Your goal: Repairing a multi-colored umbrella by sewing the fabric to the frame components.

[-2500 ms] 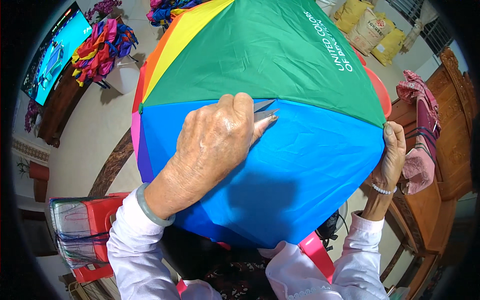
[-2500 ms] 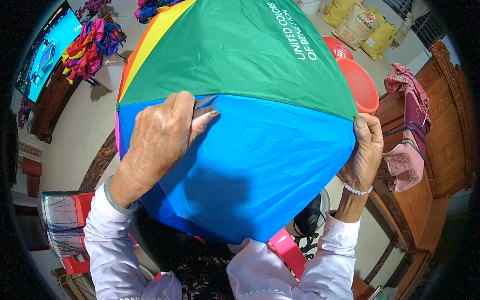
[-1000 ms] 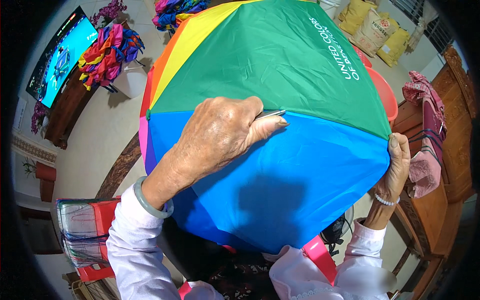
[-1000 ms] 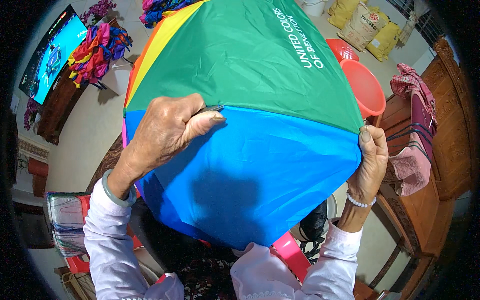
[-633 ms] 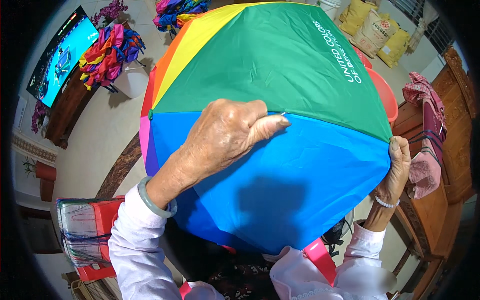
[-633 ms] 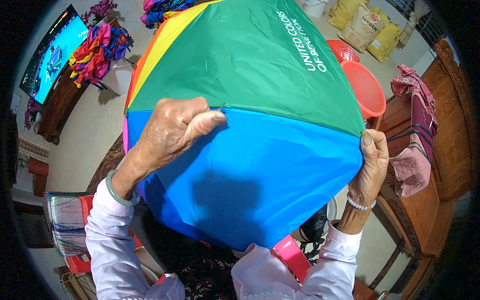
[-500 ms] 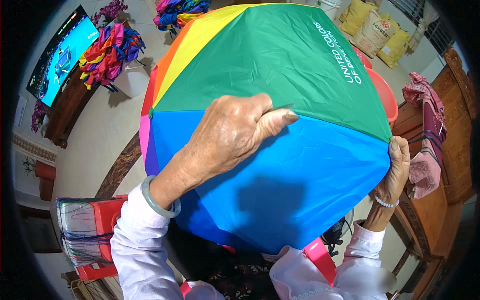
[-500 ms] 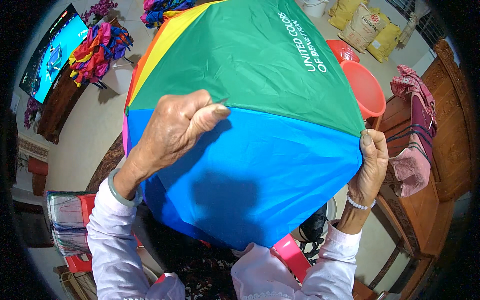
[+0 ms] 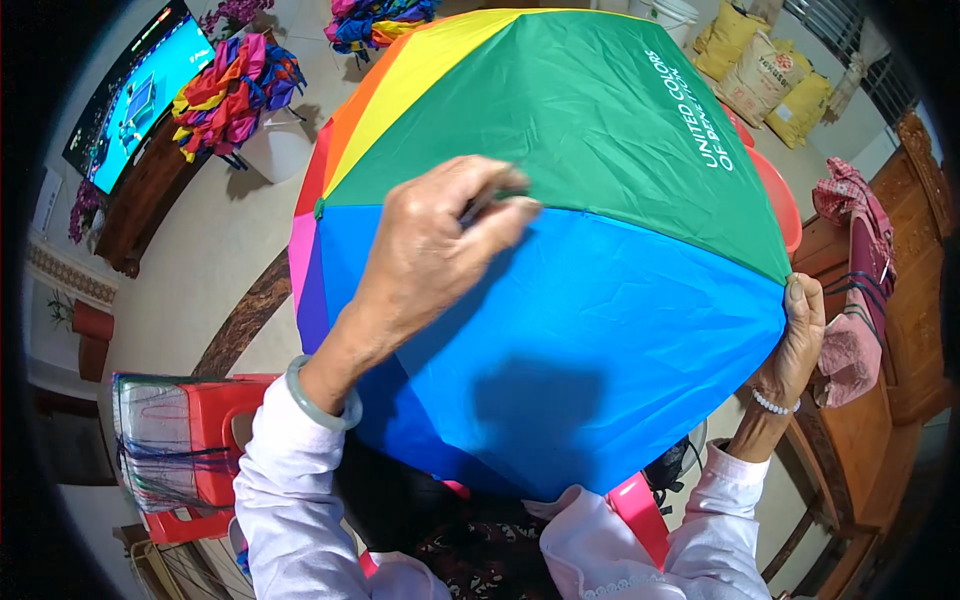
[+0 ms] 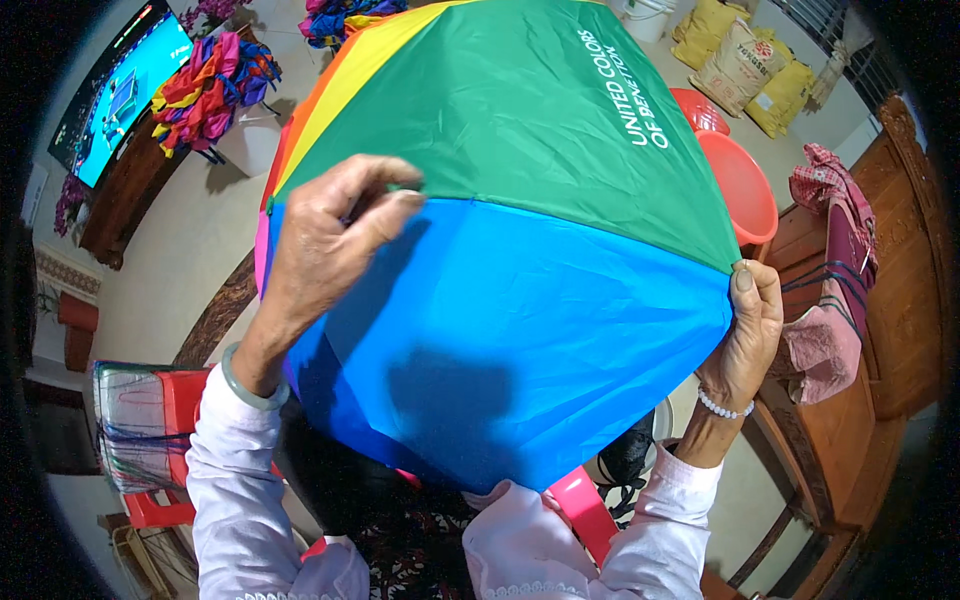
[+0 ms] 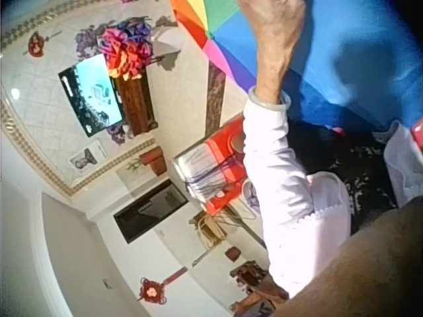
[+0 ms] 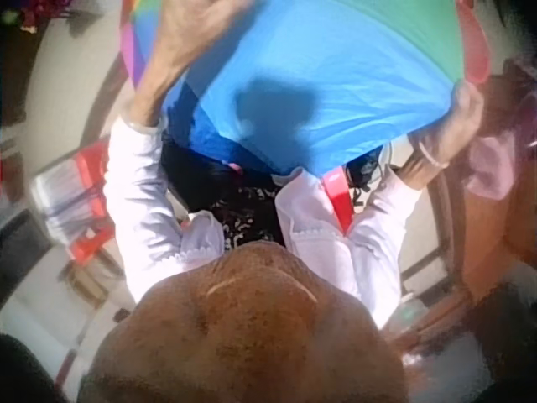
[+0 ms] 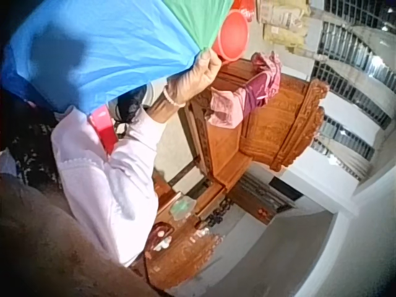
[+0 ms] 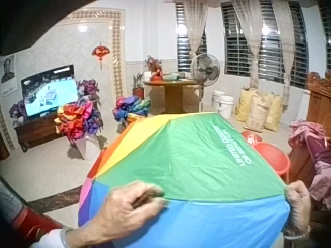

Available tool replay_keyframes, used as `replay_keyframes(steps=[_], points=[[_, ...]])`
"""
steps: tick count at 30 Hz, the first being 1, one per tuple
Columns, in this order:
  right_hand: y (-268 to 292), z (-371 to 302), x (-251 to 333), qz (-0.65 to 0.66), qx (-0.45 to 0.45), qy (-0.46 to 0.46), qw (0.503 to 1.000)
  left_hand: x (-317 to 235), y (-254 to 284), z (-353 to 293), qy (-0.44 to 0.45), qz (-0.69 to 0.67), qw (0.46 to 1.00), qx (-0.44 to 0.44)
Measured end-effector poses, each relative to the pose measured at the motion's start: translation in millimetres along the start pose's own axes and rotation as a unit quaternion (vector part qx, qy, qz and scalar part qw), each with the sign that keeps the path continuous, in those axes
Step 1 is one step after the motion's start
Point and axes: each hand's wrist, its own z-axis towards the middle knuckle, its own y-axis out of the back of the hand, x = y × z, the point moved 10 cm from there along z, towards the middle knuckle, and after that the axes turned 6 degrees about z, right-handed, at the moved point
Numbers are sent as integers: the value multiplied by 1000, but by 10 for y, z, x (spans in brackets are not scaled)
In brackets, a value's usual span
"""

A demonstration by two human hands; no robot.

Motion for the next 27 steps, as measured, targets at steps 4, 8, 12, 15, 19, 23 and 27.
replay_keyframes(steps=[4,8,12,15,19,23,27], points=[[-110,-36,27,-10,28,-1,1000,-279,-103,67,-99,89,991,-33],[-76,-116,-4,-67,-11,14,998,-37,-216,1,-69,119,988,-74],[60,-58,-40,-71,-29,16,997,292,-108,-136,-7,86,995,-55],[92,-13,-41,-78,-34,19,996,516,76,-276,6,80,993,-92],[115,9,63,-99,-42,31,994,1014,504,-453,25,155,972,-175],[85,-23,42,-103,-22,47,993,1976,1201,-694,145,284,911,-262],[-63,-89,158,-108,-21,85,990,2592,1437,-867,269,220,904,-248]])
